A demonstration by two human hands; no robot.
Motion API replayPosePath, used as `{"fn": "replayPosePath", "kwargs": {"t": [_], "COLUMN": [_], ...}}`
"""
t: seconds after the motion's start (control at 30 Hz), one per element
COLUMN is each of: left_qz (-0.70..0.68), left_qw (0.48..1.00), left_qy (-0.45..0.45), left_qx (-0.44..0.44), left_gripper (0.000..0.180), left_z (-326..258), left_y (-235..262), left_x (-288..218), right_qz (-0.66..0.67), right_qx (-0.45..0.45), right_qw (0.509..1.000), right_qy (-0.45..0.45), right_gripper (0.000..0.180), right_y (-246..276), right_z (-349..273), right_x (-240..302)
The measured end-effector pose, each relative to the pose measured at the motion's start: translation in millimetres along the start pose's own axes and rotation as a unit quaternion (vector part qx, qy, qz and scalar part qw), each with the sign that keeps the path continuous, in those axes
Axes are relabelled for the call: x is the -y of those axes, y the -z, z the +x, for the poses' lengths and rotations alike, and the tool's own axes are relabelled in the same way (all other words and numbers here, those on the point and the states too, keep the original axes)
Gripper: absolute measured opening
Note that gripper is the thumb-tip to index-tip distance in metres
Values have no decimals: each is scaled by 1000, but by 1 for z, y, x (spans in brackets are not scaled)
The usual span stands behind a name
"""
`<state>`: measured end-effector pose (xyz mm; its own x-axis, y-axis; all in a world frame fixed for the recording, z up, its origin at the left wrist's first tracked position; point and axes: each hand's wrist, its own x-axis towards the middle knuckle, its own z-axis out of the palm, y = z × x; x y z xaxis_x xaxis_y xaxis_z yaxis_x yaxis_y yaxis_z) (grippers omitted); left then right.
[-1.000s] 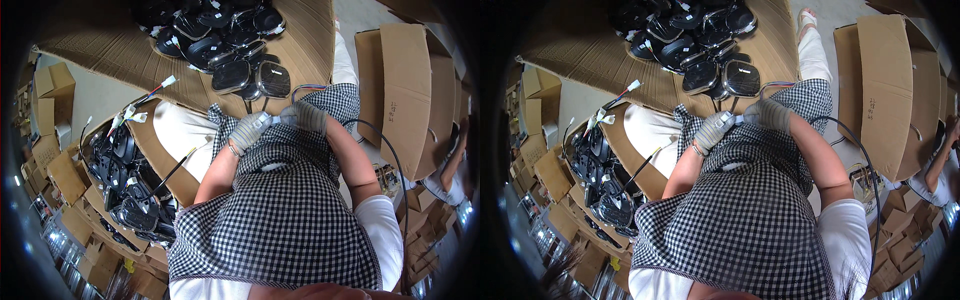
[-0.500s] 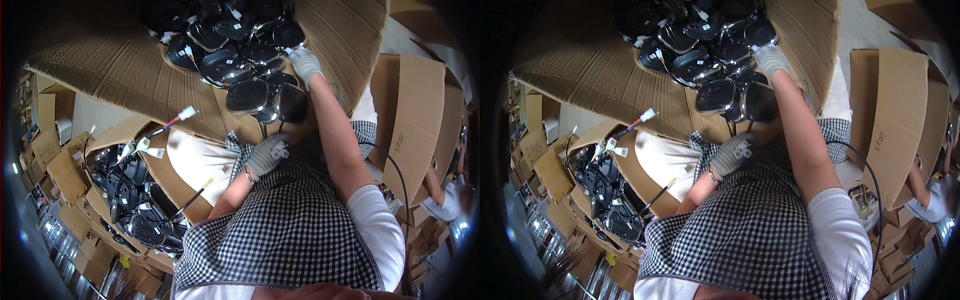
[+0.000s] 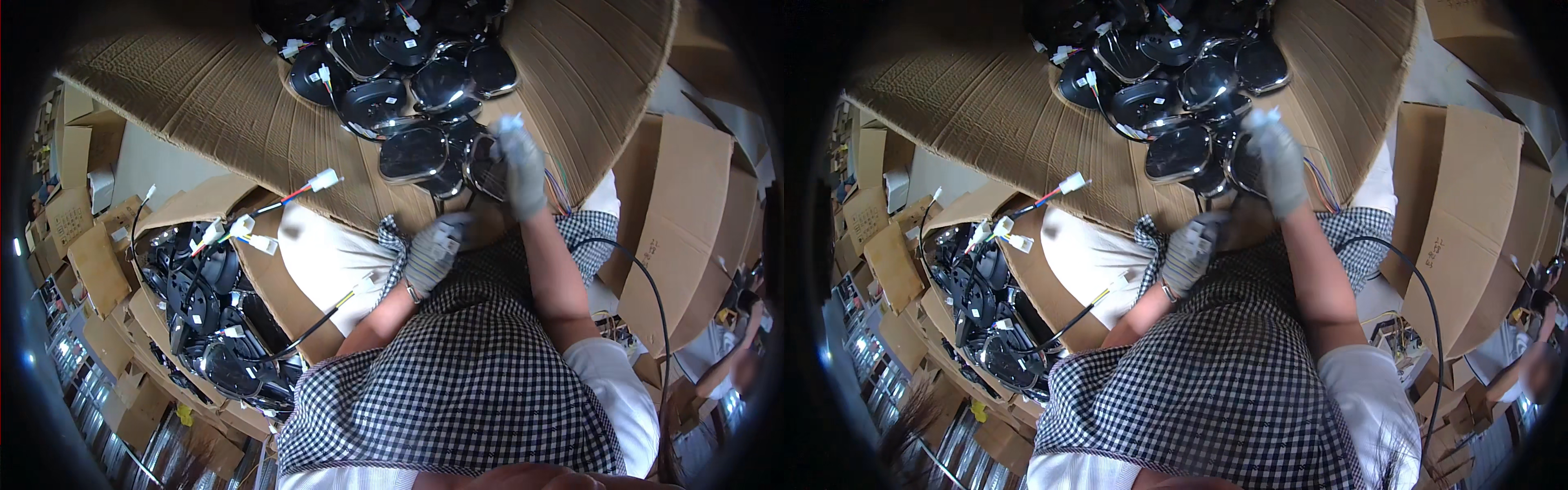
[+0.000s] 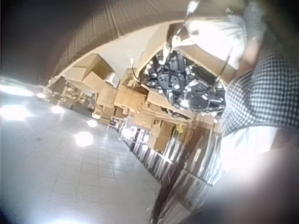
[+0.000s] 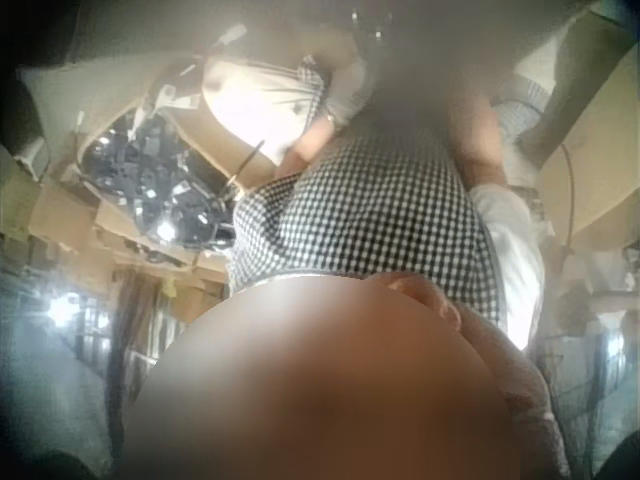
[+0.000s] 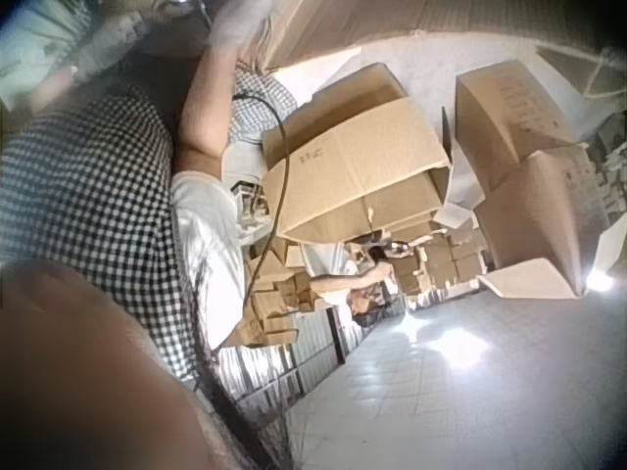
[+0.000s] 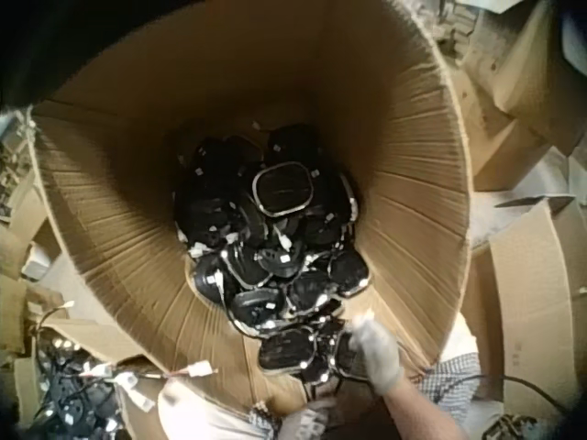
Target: Connecting electrical wiring harnesses and testing electronic components using a digital meter.
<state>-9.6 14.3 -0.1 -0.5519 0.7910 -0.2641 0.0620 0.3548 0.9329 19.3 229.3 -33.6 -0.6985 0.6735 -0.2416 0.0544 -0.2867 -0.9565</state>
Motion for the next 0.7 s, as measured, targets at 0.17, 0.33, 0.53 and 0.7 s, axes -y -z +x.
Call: {"fn": "replayPosePath", "kwargs": {"t": [0.17, 0.33, 0.53, 0.7], "left_qz": [-43, 119, 97, -99], "left_qw": [994, 960, 970, 978], "left_qy": [-68, -230, -190, -145], "left_qx": [-79, 105, 116, 115], "left_gripper": [34, 46, 20, 14], "left_z": [5, 8, 2, 1], "left_y": [4, 4, -2, -4], "left_x": [-19, -29, -25, -15], "right_qz": [3, -263, -199, -446], "right_qx": [102, 238, 86, 141], "right_qw": [992, 931, 966, 882], "right_qy": [-70, 86, -142, 61], "right_gripper": [20, 19, 27, 16], "right_y": [-12, 3, 38, 47], "right_z": [-99, -148, -169, -158], "right_x": [43, 67, 92, 89]}}
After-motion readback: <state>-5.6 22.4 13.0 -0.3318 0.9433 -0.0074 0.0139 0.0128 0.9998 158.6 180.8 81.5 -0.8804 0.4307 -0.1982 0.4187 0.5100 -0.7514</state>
